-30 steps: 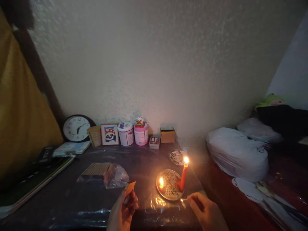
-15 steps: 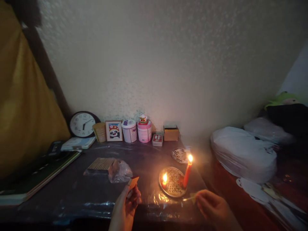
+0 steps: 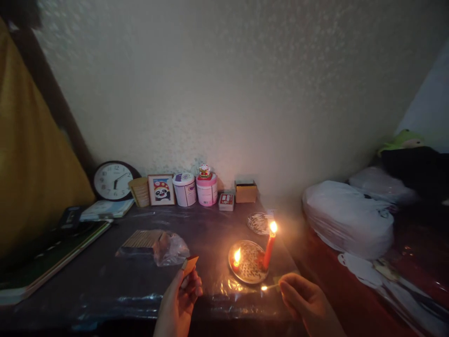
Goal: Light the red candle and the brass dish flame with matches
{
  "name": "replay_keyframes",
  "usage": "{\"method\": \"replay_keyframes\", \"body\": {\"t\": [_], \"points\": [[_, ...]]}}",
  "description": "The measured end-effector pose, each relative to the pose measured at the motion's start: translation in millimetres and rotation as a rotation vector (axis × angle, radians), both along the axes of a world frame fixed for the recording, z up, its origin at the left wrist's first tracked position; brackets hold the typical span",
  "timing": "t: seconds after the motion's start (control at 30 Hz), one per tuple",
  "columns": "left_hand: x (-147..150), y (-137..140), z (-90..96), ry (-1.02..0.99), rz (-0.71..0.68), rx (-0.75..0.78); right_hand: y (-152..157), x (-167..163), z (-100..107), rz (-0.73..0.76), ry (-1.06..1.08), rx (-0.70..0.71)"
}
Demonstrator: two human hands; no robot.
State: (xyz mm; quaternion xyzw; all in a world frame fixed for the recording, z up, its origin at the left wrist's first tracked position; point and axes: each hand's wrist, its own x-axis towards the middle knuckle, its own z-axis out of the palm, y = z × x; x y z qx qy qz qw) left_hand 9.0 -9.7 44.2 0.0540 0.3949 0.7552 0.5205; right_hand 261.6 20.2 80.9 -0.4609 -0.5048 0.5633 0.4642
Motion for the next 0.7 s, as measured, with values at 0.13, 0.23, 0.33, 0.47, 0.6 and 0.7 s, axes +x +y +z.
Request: {"method": "replay_keyframes", "body": {"t": [0.13,0.23,0.33,0.47,0.6,0.7], "points": [[-2.4,3.1,-4.7,0.003,-0.022,0.026,-0.4,0.3,-1.6,0.034,-0.014,0.006],[-4.0,4.6,-5.3,-0.006,-0.025,0.002,1.9,6.5,-4.2,0.024,-0.061,0.055],[-3.9,3.4,-3.1,-0.004,-0.005,-0.042,4.0,10.5,-6.6,-0.026,-0.180,0.125],[-1.2,0.8,0.8,0.014,-0.003,-0.052,2.1,7.8,-7.7,-0.034,-0.295,0.133],[1.1,-0.2,3.6,0.009,0.004,-0.068,0.0,9.8,-6.6,-0.005,-0.094,-0.025],[1.4,-0.9,2.6,0.014,0.001,-0.061,1.2,7.4,-8.3,0.012,-0.202,0.002]]}}
